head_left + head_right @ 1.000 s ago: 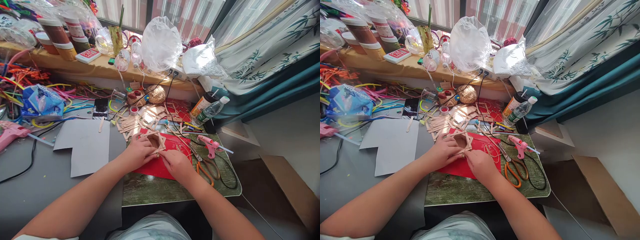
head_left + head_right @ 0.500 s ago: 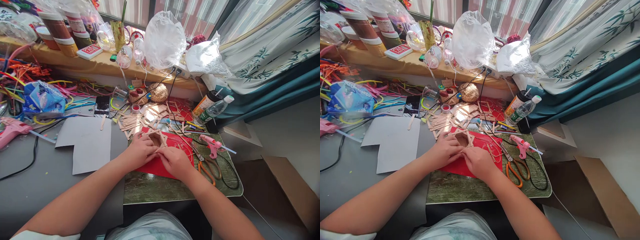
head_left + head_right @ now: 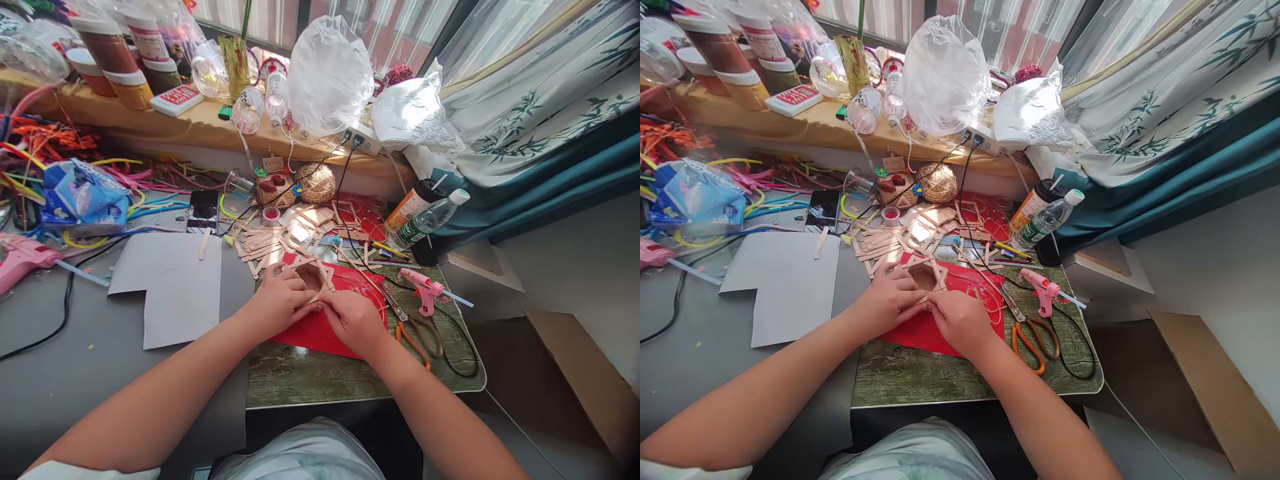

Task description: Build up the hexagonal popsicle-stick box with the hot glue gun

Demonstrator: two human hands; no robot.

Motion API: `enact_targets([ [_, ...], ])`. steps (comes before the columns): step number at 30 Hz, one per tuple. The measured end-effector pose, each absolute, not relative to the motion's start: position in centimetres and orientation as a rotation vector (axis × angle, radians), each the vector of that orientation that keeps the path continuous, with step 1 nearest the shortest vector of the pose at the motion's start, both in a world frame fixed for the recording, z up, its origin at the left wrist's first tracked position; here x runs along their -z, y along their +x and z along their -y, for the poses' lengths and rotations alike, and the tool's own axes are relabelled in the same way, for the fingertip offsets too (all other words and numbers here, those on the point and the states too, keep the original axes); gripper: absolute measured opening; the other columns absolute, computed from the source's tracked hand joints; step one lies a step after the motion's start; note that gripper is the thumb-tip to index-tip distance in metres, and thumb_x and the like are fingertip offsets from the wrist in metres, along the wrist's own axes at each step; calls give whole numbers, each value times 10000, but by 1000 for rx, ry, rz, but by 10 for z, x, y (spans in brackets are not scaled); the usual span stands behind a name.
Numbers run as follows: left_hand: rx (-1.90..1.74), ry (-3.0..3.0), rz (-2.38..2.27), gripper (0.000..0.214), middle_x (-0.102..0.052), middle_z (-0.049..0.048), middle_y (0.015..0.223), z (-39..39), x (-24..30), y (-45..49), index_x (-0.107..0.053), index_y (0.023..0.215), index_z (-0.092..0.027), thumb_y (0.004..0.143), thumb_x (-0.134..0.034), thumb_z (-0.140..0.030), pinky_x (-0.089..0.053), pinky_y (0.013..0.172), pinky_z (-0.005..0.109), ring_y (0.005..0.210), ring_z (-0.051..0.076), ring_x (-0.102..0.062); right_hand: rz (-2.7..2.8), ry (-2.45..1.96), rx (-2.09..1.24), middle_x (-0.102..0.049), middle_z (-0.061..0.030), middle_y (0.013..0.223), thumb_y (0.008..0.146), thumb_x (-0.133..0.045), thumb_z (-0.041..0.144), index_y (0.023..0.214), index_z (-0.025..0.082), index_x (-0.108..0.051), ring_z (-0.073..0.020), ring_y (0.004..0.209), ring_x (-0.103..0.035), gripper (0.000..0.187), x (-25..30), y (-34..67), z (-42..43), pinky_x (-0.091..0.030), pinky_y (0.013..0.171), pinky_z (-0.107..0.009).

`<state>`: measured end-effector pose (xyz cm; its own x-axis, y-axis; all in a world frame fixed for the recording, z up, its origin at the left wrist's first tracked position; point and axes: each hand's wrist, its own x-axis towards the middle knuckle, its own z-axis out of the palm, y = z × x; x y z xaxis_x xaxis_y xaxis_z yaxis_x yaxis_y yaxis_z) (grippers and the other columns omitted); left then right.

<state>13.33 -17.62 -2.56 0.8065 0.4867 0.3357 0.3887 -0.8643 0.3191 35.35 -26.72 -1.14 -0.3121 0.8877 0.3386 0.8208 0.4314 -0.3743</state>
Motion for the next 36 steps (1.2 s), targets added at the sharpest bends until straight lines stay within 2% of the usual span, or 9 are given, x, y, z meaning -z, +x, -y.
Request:
enact_targets([
  [5, -636, 2739, -692, 278, -742, 32, 899, 177, 24, 134, -790, 1098, -290, 1083, -559, -444, -270, 1106, 525, 993, 234, -606, 2211, -1458, -155, -818, -93, 1003, 1072, -539, 190, 1132, 215, -713, -235, 908, -754, 186, 10, 353, 269, -553, 827, -355],
  [14, -622, 2701, -704, 232, -724, 23, 865, 178, 25, 135, -789, 1031, -286, 1054, -611, -433, -265, 1104, 524, 955, 221, -591, 2023, -1517, -403, -800, -48, 954, 1041, -574, 186, 1028, 235, -700, -212, 861, -750, 136, 15, 353, 265, -545, 802, -327],
  [19, -598, 2702, -689, 210, -731, 22, 889, 179, 23, 136, -783, 1062, -279, 1051, -617, -407, -243, 1124, 543, 967, 224, -595, 1976, -1516, -370, -809, -55, 994, 1039, -582, 195, 1053, 236, -704, -216, 885, -756, 129, 22, 353, 268, -547, 817, -330],
  [23, -599, 2696, -681, 181, -741, 23, 916, 180, 22, 135, -785, 1088, -287, 1033, -648, -393, -242, 1134, 539, 980, 224, -604, 1957, -1517, -341, -806, -59, 948, 1038, -574, 206, 1074, 231, -717, -218, 849, -747, 149, 24, 351, 269, -545, 782, -327],
  [28, -583, 2677, -687, 261, -740, 29, 921, 181, 22, 135, -785, 1112, -286, 973, -720, -497, -234, 1155, 557, 1019, 251, -619, 1923, -1518, -309, -804, -61, 925, 1037, -571, 217, 1093, 218, -730, -207, 804, -742, 168, 26, 349, 271, -548, 764, -319],
  [32, -624, 2662, -729, 197, -746, 14, 915, 181, 25, 138, -795, 1068, -296, 1021, -666, -437, -238, 1152, 547, 1005, 235, -630, 1917, -1541, -277, -791, -54, 881, 1045, -564, 229, 1082, 230, -729, -211, 801, -743, 170, 32, 348, 272, -553, 772, -322],
  [36, -650, 2642, -760, 185, -745, 8, 889, 181, 25, 139, -808, 1032, -304, 1025, -665, -422, -241, 1147, 538, 982, 224, -631, 1859, -1511, -285, -802, -65, 944, 1058, -560, 243, 1121, 236, -723, -218, 863, -758, 175, 37, 346, 273, -582, 826, -338],
])
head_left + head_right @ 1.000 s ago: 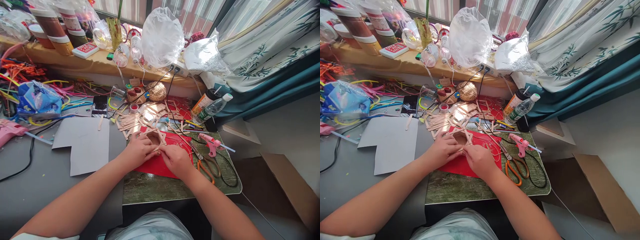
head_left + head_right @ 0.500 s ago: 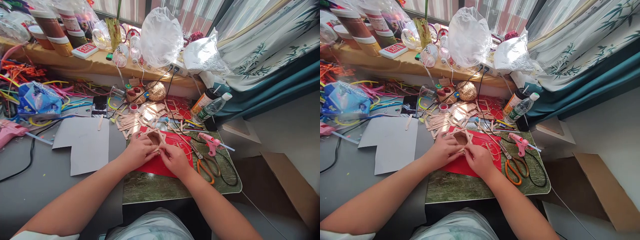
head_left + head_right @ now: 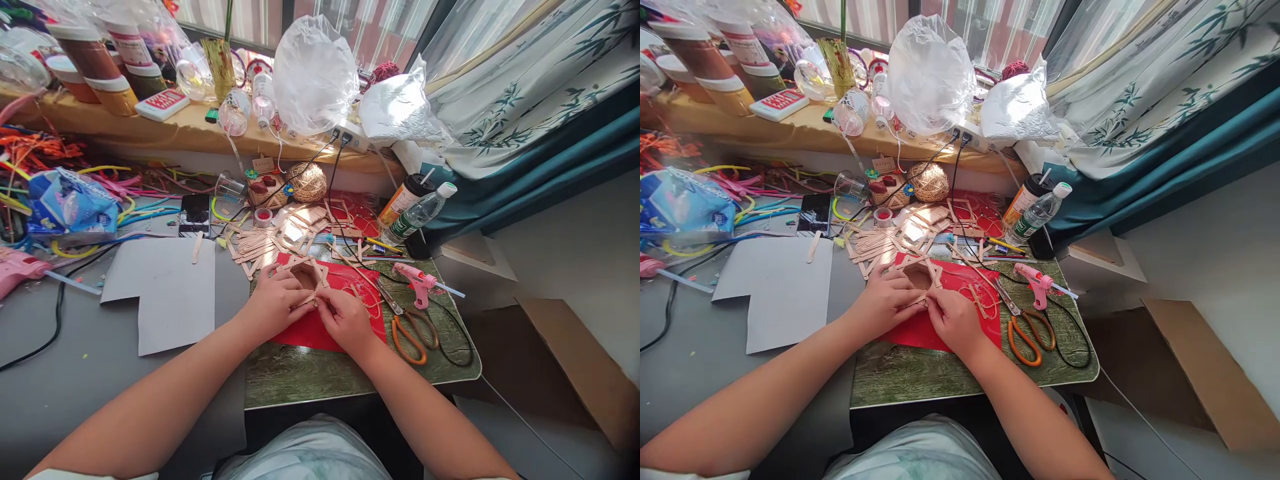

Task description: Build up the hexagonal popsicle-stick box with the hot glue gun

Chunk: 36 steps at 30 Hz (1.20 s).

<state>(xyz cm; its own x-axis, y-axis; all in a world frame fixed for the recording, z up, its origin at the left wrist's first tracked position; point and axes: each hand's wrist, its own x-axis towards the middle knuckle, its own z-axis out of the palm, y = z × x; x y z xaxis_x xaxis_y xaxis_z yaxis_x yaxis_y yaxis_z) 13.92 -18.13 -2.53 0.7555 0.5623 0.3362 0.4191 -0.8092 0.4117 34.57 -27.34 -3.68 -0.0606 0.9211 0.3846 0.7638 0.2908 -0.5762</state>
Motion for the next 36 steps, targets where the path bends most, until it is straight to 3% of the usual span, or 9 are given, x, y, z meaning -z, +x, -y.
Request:
enact_targets([
  [4, -674, 2631, -755, 190, -749, 8, 898, 181, 24, 139, -813, 1056, -311, 1026, -667, -429, -247, 1143, 529, 984, 220, -632, 1767, -1489, -282, -795, -65, 968, 1047, -607, 271, 1191, 236, -704, -210, 827, -737, 177, 33, 348, 281, -594, 800, -352],
  [11, -678, 2672, -728, 201, -767, 23, 894, 181, 24, 138, -808, 1042, -286, 1029, -657, -419, -248, 1153, 544, 977, 228, -635, 1887, -1425, -521, -792, -54, 933, 1045, -627, 271, 1063, 236, -715, -196, 810, -727, 97, 19, 357, 304, -578, 777, -342],
  [16, -672, 2675, -727, 195, -775, 24, 905, 181, 23, 139, -807, 1008, -278, 1028, -660, -405, -247, 1162, 538, 1003, 235, -641, 1895, -1436, -647, -815, -48, 973, 1054, -577, 231, 1189, 245, -708, -192, 815, -763, 189, 18, 358, 311, -595, 762, -322],
  [23, -671, 2604, -686, 220, -765, 40, 871, 172, 22, 136, -835, 1030, -293, 1018, -670, -439, -304, 1101, 512, 978, 240, -635, 1557, -1500, -501, -771, -86, 1191, 1054, -597, 332, 1275, 276, -679, -260, 1080, -739, 242, 25, 376, 285, -611, 961, -446],
  [25, -708, 2444, -726, 245, -758, 42, 853, 168, 19, 134, -844, 1080, -296, 1012, -673, -458, -374, 1023, 462, 930, 230, -628, 1497, -1495, -470, -746, -89, 1229, 1050, -603, 338, 1311, 277, -655, -267, 1133, -716, 273, 26, 378, 283, -596, 1001, -470],
  [30, -815, 1673, -923, 377, -803, 74, 992, 165, 15, 132, -859, 1088, -231, 947, -726, -555, -493, 872, 372, 973, 259, -679, 1474, -1438, 5, -633, -122, 1344, 982, -640, 220, 1351, 290, -590, -324, 1295, -597, 380, 25, 371, 296, -461, 1138, -614],
  [36, -746, 890, -829, 454, -828, 127, 994, 163, 27, 137, -834, 990, -134, 790, -886, -538, -587, 791, 362, 878, 275, -757, 1607, -1359, -104, -667, -95, 1257, 965, -654, 164, 1297, 302, -632, -301, 1222, -639, 361, 24, 359, 298, -511, 1076, -544],
])
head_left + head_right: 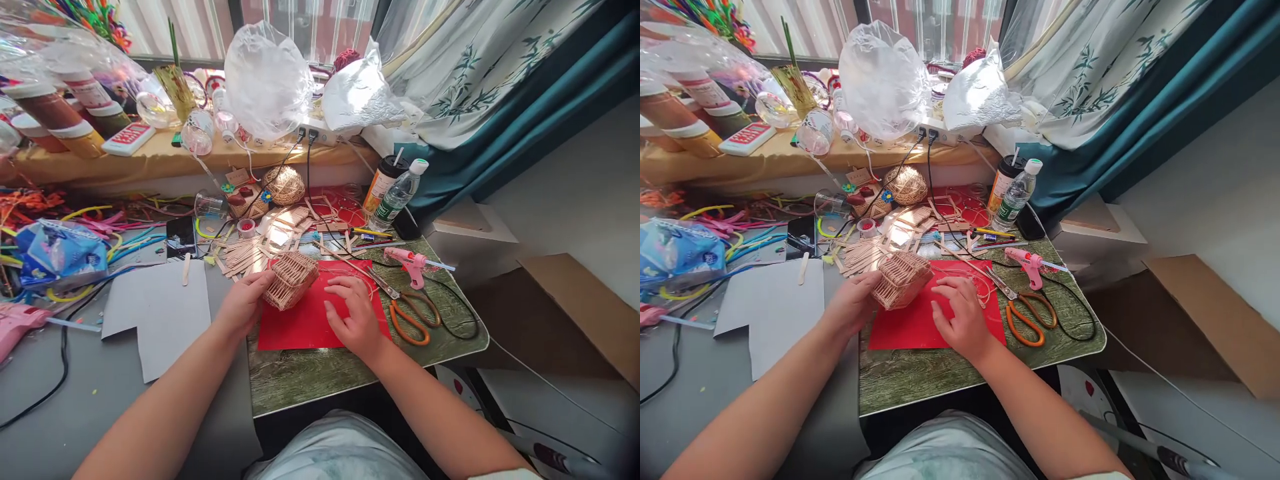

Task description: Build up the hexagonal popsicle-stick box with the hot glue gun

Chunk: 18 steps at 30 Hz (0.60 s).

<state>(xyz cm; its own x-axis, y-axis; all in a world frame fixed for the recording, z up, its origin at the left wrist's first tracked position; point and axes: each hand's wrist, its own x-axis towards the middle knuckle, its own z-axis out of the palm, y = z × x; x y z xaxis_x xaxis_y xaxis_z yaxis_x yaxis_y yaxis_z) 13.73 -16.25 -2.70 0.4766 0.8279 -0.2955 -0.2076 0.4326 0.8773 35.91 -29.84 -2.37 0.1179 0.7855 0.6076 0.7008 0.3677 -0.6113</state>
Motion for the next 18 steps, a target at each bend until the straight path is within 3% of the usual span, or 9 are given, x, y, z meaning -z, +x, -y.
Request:
enact_targets([
  [5, -668, 792, -722, 437, -828, 153, 1079, 161, 31, 138, -813, 1089, -118, 841, -858, -474, -623, 854, 391, 966, 310, -788, 1506, -1351, -212, -633, -96, 1340, 985, -687, 204, 1336, 315, -637, -290, 1296, -617, 372, 15, 346, 289, -512, 1129, -529],
  [12, -664, 790, -732, 436, -831, 169, 1087, 166, 24, 141, -822, 1058, -100, 815, -881, -457, -630, 946, 451, 1025, 354, -790, 1415, -1348, -223, -599, -98, 1382, 975, -719, 215, 1326, 321, -631, -292, 1336, -587, 377, 18, 337, 286, -487, 1161, -548],
  [18, -642, 699, -669, 528, -806, 168, 1215, 165, 30, 138, -750, 1309, -126, 889, -812, -440, -578, 1092, 487, 1200, 375, -745, 1252, -1358, -301, -656, -101, 1297, 1000, -694, 246, 1302, 302, -638, -282, 1261, -626, 313, 32, 339, 285, -533, 1109, -527],
])
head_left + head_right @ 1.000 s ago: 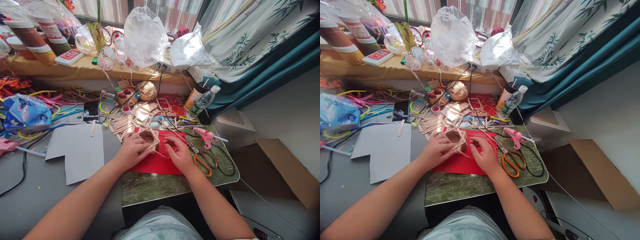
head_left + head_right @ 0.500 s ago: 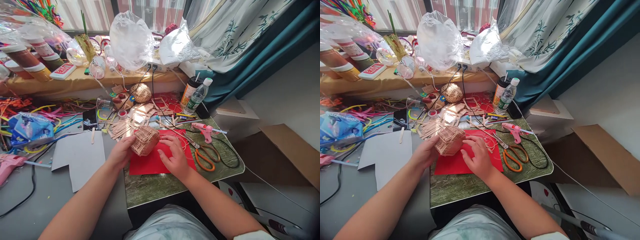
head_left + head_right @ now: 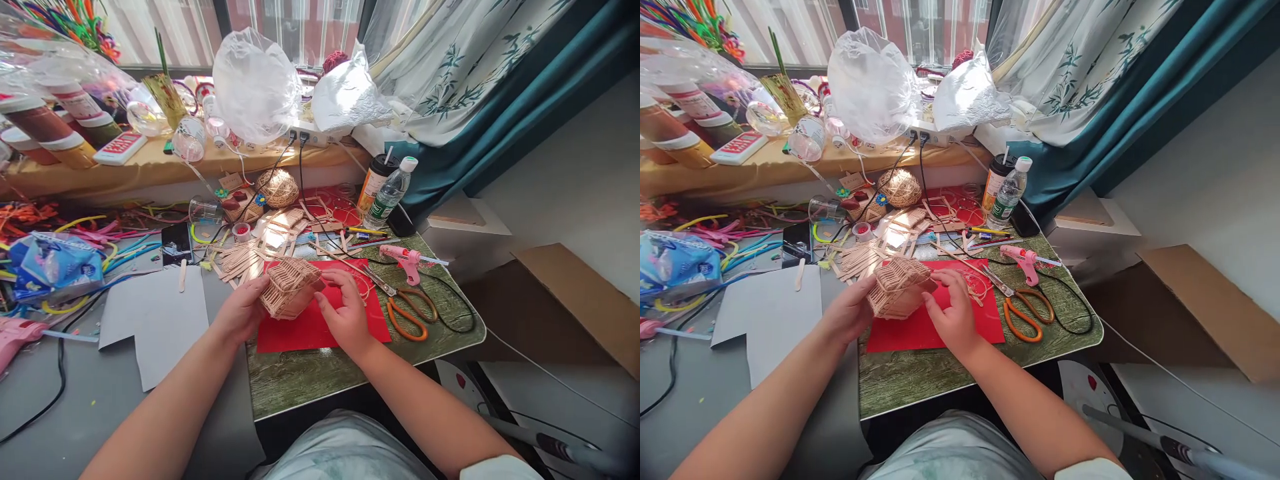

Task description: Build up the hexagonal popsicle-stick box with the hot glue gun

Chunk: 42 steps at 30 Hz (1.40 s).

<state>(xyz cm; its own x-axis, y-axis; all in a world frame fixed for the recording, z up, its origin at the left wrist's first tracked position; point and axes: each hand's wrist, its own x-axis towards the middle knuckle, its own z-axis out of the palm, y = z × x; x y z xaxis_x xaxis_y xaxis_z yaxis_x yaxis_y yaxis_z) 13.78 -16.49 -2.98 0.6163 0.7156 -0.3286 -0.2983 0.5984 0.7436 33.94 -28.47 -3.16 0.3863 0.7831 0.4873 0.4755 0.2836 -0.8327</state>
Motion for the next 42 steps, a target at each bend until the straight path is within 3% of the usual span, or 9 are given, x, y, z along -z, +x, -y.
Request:
enact_targets([
  [7, -567, 625, -669, 522, -795, 150, 1258, 166, 25, 138, -738, 1309, -130, 885, -802, -428, -524, 1172, 495, 1296, 378, -698, 1212, -1325, -302, -705, -79, 1197, 1014, -687, 279, 1221, 295, -692, -266, 1187, -669, 208, 35, 347, 285, -555, 1075, -491],
  [14, -506, 654, -703, 461, -827, 128, 1147, 164, 27, 133, -784, 1190, -174, 844, -820, -477, -583, 1082, 499, 1200, 377, -748, 1278, -1298, -435, -739, -85, 1241, 1054, -628, 344, 1297, 284, -668, -256, 1180, -698, 254, 44, 355, 290, -571, 1061, -469],
  [19, -499, 719, -687, 487, -820, 148, 1153, 164, 30, 133, -779, 1223, -161, 878, -784, -504, -580, 1062, 500, 1182, 376, -751, 1276, -1299, -316, -725, -86, 1204, 1031, -664, 316, 1245, 284, -705, -257, 1174, -690, 220, 46, 354, 292, -568, 1058, -473],
  [26, -574, 960, -727, 437, -822, 150, 1012, 163, 31, 130, -839, 1049, -147, 832, -852, -526, -584, 810, 386, 931, 311, -764, 1235, -1352, -320, -723, -90, 1162, 1031, -651, 302, 1207, 271, -720, -251, 1142, -692, 192, 51, 354, 289, -571, 1040, -468],
  [31, -656, 1338, -765, 354, -788, 93, 926, 168, 20, 130, -853, 1005, -184, 916, -778, -518, -505, 795, 338, 864, 241, -676, 1297, -1327, -468, -685, -121, 1313, 972, -732, 390, 1379, 253, -649, -276, 1241, -654, 437, 56, 354, 287, -553, 1082, -483],
  [37, -759, 1883, -711, 280, -739, 78, 905, 176, 7, 134, -856, 1023, -256, 978, -695, -480, -466, 862, 373, 897, 249, -626, 1360, -1358, -525, -590, -162, 1498, 839, -882, 502, 1543, 256, -512, -333, 1410, -561, 833, 66, 350, 285, -477, 1196, -545],
  [42, -781, 2303, -668, 195, -739, 55, 828, 173, 11, 134, -843, 1071, -307, 954, -725, -410, -396, 999, 458, 881, 256, -604, 1397, -1426, -483, -593, -164, 1498, 844, -885, 465, 1527, 261, -530, -346, 1417, -554, 796, 64, 348, 285, -450, 1215, -580],
])
